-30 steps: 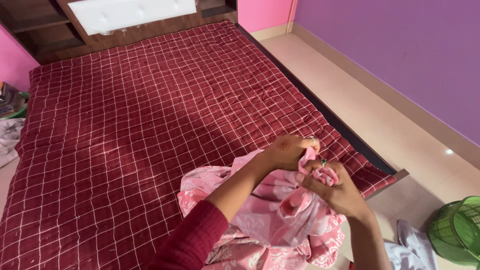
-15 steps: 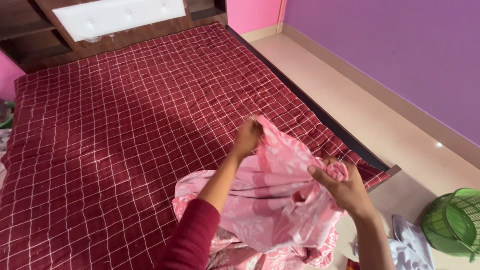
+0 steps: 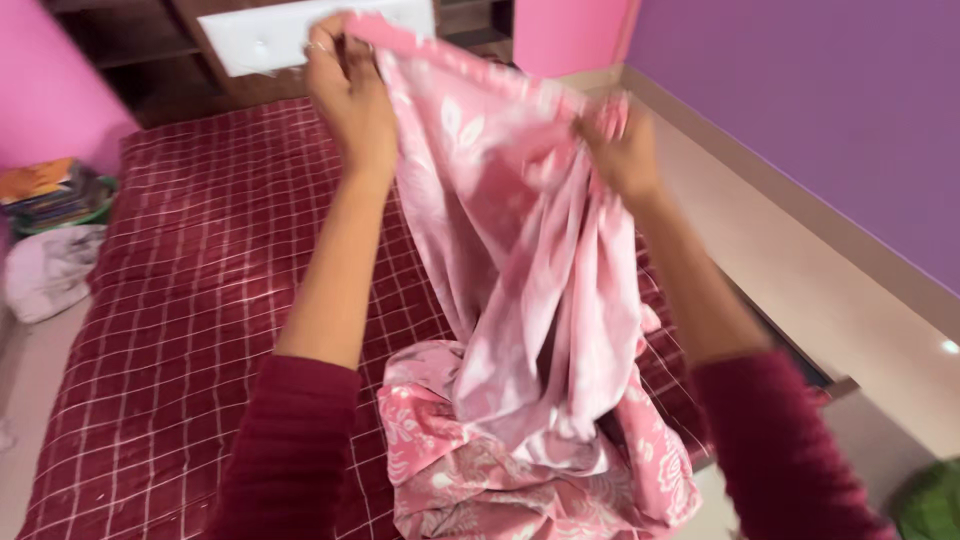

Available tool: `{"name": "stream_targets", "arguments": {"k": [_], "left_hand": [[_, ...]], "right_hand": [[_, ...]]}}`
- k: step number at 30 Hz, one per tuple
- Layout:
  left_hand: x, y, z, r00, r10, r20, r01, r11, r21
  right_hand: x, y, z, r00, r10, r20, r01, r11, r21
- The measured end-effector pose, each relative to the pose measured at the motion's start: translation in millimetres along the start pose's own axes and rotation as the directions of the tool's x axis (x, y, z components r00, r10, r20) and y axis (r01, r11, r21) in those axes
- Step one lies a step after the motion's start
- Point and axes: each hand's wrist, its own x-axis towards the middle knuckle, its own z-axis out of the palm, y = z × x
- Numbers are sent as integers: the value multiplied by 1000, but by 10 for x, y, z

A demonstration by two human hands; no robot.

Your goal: The person unfolds a pink floral patterned sheet and spreads it over a bed with a red checkered sheet. They smooth the fabric by hand, tucking the edges under the mattress and adjusting the corners to ensure a neat fit.

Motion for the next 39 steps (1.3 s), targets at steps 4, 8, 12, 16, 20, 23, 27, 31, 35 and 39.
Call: {"name": "stream_targets", "arguments": {"k": [4,8,12,16,20,23,27,31,35,39], "left_hand": [[433,537,-403,986,136,93,-145,985,97],[319,726,-598,935,97,340,-178,960,218],[-47,293,-568,914,131,383,-215,958,187],[-438,-39,-597,780,-489,390,528,849,9],[-718,54,-378,652,-468,597,339,884,322],[-865,285,-62,582,-398,709,80,896,437],[-1221,668,583,336,-268,903,39,962,271],[-1636,776,803,471,-55,881,213,976,-53],[-1892,664,745,236,-181,955,601,799,3],[-2112,464,559,-9,-373,928,229,902,365]], "right_hand": [[1550,212,100,941,-147,-305,123,988,-98],[1691,219,68,979,121,-162,-167,936,-311],[1445,-121,107,981,192,20,-172,915,-366],[722,-306,-396,945,238,223,-126,898,-421],[-7,-556,-774,868,433,244,-275,828,-489],[-368,-880,-942,786,577,222,-473,793,-385],[-772,-1284,-883,807,-227,545,324,942,-89],[-1066,-1421,-866,843,158,515,-9,960,-279],[-1205,-1389,-1033,752,546,370,-291,778,-556],[-1218,-1354,-1339,769,583,265,-338,721,-605]]}}
